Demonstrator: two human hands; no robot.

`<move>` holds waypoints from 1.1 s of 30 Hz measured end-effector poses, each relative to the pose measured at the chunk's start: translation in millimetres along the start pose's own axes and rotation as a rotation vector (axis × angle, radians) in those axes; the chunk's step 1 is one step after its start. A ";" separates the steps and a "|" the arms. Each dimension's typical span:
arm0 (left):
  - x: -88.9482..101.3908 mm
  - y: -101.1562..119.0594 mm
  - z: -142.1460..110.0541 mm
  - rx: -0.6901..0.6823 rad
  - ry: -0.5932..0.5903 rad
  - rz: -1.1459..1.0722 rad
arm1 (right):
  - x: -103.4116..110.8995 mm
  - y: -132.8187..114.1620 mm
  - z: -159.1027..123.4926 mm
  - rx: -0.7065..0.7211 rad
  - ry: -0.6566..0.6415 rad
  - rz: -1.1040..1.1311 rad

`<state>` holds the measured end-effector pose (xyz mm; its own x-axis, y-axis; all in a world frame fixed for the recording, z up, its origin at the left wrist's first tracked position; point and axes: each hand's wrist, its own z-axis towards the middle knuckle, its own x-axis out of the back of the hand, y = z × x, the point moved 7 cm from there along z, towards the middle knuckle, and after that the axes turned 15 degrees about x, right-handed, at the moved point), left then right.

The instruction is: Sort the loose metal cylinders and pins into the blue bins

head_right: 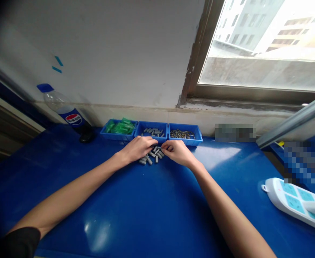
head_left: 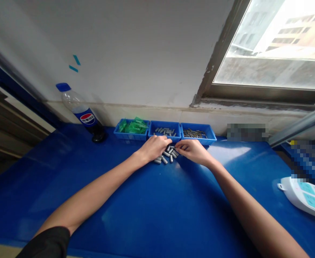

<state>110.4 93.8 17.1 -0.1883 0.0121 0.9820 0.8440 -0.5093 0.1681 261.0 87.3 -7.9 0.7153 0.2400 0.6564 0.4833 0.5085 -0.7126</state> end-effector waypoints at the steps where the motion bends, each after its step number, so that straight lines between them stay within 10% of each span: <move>1: 1.1 -0.1 0.3 -0.012 0.012 -0.039 | 0.1 0.2 -0.3 -0.004 0.000 0.006; 16: 41.2 -50.5 9.4 0.229 0.247 -0.910 | 1.1 -0.7 -2.5 0.086 -0.084 -0.158; 26: 44.6 -37.4 -12.2 0.093 -0.161 -0.061 | 6.4 -5.6 -3.1 0.174 -0.125 -0.359; 33: 19.0 -19.7 -13.5 0.044 -0.224 0.056 | 8.0 -11.1 -2.9 0.134 -0.150 -0.480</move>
<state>83.4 92.4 31.2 -0.0285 0.1783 0.9836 0.8721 -0.4765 0.1116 262.8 81.2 4.6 0.3444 0.0648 0.9366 0.6629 0.6897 -0.2914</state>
